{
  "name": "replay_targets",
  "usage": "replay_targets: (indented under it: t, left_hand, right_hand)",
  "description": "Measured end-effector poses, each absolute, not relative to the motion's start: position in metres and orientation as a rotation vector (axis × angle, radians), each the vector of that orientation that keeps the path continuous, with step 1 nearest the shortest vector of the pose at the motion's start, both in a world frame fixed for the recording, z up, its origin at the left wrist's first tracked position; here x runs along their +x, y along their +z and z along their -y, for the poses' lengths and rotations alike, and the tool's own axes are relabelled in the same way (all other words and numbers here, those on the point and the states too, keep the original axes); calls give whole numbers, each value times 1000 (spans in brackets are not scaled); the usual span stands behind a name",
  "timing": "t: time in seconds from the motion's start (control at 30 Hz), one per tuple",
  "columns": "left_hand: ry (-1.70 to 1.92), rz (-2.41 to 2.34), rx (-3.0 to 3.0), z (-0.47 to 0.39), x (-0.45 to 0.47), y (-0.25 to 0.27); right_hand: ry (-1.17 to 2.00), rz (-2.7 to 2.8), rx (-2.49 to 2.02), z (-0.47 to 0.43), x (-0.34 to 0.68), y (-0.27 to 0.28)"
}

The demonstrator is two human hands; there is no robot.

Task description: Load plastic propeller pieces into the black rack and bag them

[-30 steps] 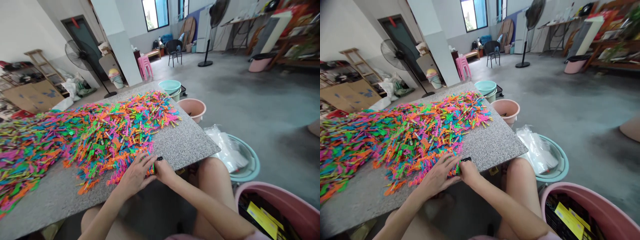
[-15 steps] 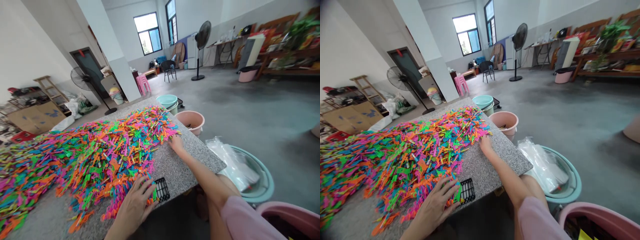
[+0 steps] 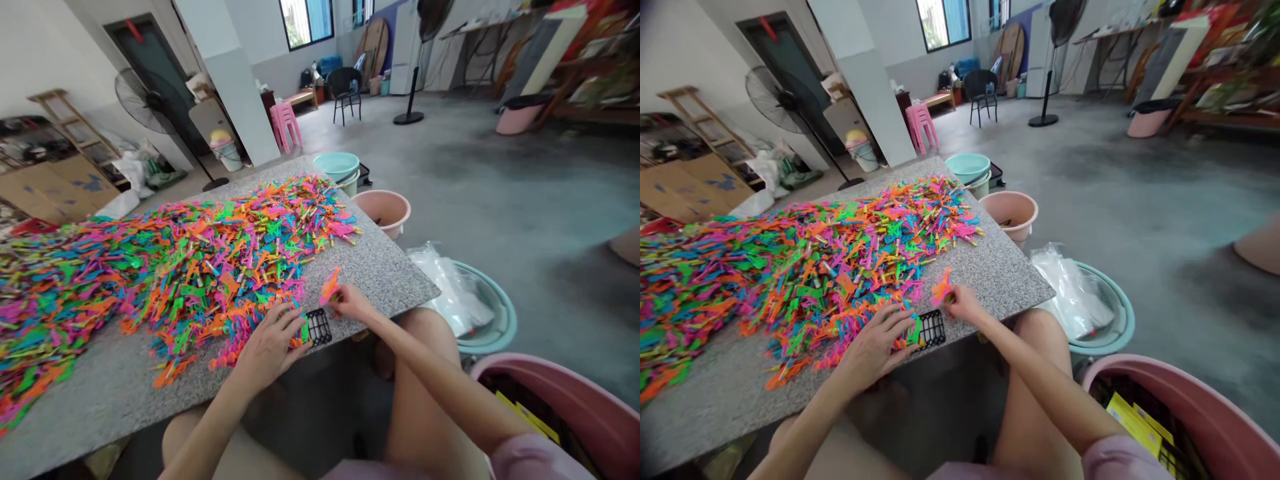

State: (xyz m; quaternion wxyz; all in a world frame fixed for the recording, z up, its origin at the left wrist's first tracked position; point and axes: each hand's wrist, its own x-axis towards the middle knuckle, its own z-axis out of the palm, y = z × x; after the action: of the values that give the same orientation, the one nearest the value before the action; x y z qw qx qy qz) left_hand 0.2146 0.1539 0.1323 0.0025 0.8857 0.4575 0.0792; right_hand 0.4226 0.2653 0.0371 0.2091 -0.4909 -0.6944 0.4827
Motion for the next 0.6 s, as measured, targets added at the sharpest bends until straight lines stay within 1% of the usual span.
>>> replay_targets:
  t: [0.07, 0.13, 0.2, 0.27, 0.43, 0.5, 0.6]
  left_hand:
    - [260, -1429, 2780, -154, 214, 132]
    - [260, -1422, 2785, -155, 213, 132]
    - [250, -1416, 2792, -155, 212, 132]
    - [244, -1416, 2803, -155, 212, 132]
    - [225, -1420, 2850, -154, 212, 129]
    - [216, -1427, 2883, -154, 212, 127]
    - [206, -1406, 2973, -157, 211, 125]
  right_hand:
    - [1417, 1919, -1314, -247, 409, 33]
    - [1378, 1866, -1320, -240, 394, 31]
    - [1284, 1870, -1284, -240, 380, 30]
    - [1163, 1990, -1261, -241, 370, 30]
    - [886, 2299, -1447, -245, 358, 41]
    - [876, 2366, -1450, -247, 356, 48]
    - [949, 2420, -1404, -248, 351, 57]
